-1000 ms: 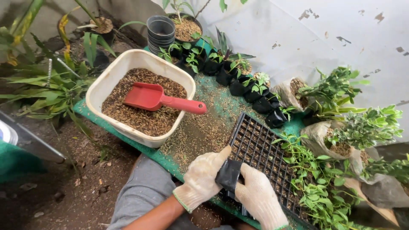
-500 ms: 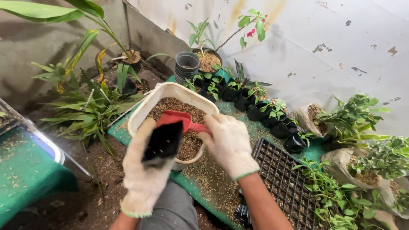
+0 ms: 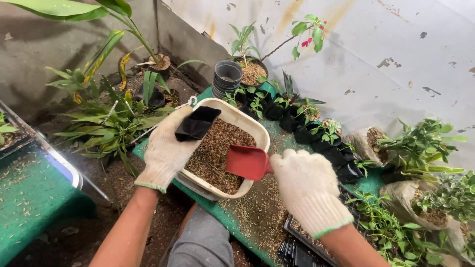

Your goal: Transplanting small seedlings into a plastic seed tray using soil and a hand scoop.

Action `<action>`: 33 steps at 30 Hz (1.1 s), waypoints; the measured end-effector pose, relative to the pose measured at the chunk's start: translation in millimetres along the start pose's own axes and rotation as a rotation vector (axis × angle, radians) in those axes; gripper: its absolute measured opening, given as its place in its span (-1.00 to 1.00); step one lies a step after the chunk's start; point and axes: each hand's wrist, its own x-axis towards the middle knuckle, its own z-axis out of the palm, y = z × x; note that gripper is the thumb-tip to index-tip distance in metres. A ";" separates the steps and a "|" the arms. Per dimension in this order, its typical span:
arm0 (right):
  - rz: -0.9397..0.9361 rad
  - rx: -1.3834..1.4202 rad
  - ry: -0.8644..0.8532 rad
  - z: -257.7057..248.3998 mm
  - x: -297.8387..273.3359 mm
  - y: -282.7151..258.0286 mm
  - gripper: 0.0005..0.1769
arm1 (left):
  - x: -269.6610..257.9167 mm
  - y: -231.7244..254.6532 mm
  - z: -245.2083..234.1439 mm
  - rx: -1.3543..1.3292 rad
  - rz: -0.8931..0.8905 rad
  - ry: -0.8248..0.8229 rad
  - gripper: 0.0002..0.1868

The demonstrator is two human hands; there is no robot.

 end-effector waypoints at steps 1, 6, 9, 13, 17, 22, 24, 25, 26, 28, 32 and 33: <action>-0.002 0.003 -0.005 15.9 1.2 3.9 -0.54 | -4.2 -4.6 8.0 0.003 -0.004 -0.005 -0.36; 0.057 -0.186 -0.185 3.8 -16.0 -5.1 -0.71 | -36.7 8.9 39.2 0.162 0.472 0.080 -0.26; -0.087 -0.157 -0.234 25.8 -9.2 -5.8 -0.70 | -57.9 38.0 51.5 0.316 0.518 0.124 -0.28; -0.041 0.058 -0.270 70.2 -16.1 17.5 -0.57 | -67.0 34.6 67.4 0.253 0.677 0.092 -0.27; -0.025 0.288 -0.018 126.1 -8.4 25.9 -0.74 | -69.8 35.8 71.3 0.316 0.611 0.039 -0.27; -0.022 0.484 0.047 142.6 -0.4 12.2 -0.82 | -70.0 37.3 67.9 0.361 0.672 0.108 -0.24; -0.003 0.612 0.007 137.5 3.2 -3.1 -0.77 | -68.1 40.7 67.2 0.353 0.692 0.139 -0.36; -0.006 0.613 0.009 135.0 6.0 -8.1 -0.77 | -68.3 39.4 68.1 0.357 0.693 0.141 -0.36; 0.013 0.643 0.031 132.2 8.8 -13.1 -0.76 | -68.5 38.1 68.9 0.356 0.684 0.108 -0.32; 0.031 0.675 0.051 130.4 15.0 -22.0 -0.74 | -66.0 35.9 68.7 0.357 0.675 0.074 -0.27; -0.002 0.750 0.159 131.8 18.3 -28.5 -0.81 | -57.2 33.2 62.7 0.345 0.591 0.036 -0.28; -0.022 0.772 0.158 128.6 18.4 -30.0 -0.81 | -51.6 33.1 58.0 0.331 0.543 -0.004 -0.21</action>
